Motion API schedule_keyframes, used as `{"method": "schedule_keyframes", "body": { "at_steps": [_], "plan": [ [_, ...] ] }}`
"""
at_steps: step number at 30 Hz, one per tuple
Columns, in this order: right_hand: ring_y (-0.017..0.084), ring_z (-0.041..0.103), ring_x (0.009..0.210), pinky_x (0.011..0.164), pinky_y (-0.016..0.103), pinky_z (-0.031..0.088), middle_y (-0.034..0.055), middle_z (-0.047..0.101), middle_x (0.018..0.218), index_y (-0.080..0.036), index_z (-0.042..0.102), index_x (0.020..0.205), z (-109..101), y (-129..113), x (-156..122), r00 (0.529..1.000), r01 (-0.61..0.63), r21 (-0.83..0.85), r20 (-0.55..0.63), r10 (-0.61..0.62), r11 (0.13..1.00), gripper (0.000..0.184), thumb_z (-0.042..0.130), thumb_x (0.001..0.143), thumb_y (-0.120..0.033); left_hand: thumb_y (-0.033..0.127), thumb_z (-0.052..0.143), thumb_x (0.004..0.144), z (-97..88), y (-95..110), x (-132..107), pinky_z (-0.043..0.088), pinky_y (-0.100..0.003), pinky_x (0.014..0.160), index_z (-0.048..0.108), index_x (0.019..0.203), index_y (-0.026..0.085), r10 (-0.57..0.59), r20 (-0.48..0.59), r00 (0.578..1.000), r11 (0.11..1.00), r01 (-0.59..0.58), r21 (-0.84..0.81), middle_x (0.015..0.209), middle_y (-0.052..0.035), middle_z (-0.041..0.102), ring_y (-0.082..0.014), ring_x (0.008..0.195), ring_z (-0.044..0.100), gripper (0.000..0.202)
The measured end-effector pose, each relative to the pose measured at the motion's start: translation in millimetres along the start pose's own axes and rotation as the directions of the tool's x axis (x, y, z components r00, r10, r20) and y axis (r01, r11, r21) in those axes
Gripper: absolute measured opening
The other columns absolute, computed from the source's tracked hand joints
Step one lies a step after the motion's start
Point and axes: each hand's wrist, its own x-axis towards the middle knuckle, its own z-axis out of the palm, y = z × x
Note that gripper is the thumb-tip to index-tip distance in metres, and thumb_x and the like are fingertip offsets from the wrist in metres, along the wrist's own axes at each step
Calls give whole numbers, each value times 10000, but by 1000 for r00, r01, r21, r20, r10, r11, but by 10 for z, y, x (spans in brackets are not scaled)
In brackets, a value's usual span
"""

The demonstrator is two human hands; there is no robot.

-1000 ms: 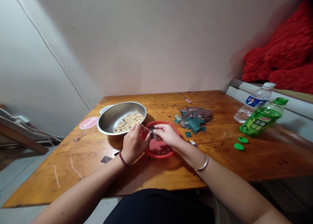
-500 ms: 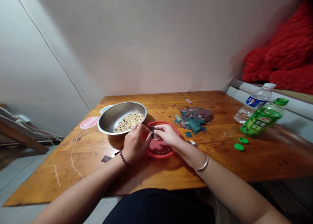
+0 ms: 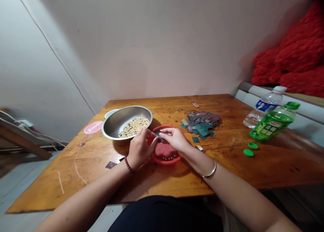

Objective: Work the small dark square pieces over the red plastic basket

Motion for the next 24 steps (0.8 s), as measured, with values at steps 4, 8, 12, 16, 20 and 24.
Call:
{"method": "schedule_keyframes", "body": {
  "at_steps": [4, 8, 12, 16, 20, 24],
  "plan": [
    [115, 625, 650, 650, 254, 513, 61, 695, 784, -120, 692, 826, 6, -6, -6, 1000, -21, -17, -7, 20, 1000, 269, 739, 634, -303, 324, 599, 769, 12, -11, 0, 429, -248, 590, 466, 778, 203, -27, -2, 1000, 999, 27, -27, 772, 1, 629, -124, 668, 564, 179],
    [111, 620, 658, 620, 233, 504, 59, 693, 790, -128, 695, 853, 12, -38, -29, 999, -31, -32, -16, 31, 999, 257, 725, 656, -290, 349, 614, 762, 12, -24, 5, 430, -251, 597, 460, 782, 207, -64, -35, 997, 997, 62, -34, 776, 2, 641, -130, 680, 564, 210],
    [106, 618, 647, 624, 234, 508, 54, 689, 772, -123, 692, 826, 25, -62, -47, 999, -50, -14, -13, 50, 999, 225, 724, 656, -268, 345, 600, 776, 15, -22, -15, 439, -256, 605, 412, 775, 209, -54, -5, 999, 996, 54, -73, 780, -3, 637, -128, 665, 563, 232],
    [113, 621, 646, 647, 255, 519, 52, 688, 765, -126, 694, 798, 33, -82, -61, 998, -59, -12, -10, 59, 998, 211, 737, 638, -257, 345, 602, 769, 4, -15, -16, 434, -253, 585, 425, 769, 208, -41, -6, 999, 998, 41, -52, 767, -3, 638, -129, 647, 561, 224],
    [122, 630, 659, 678, 279, 529, 57, 693, 770, -129, 697, 821, 39, -97, -76, 998, -59, -12, -11, 59, 998, 227, 733, 646, -268, 329, 590, 773, -5, -15, 6, 424, -243, 563, 440, 762, 206, -80, -36, 996, 993, 77, -88, 768, 1, 640, -111, 608, 545, 195],
    [117, 632, 648, 677, 271, 532, 54, 696, 750, -121, 698, 808, 44, -84, -69, 999, -40, 7, 3, 40, 999, 243, 743, 624, -273, 316, 600, 770, 1, -6, 2, 434, -237, 582, 402, 753, 205, -72, -9, 997, 987, 70, -144, 773, 3, 641, -103, 610, 543, 227]
  ]
}}
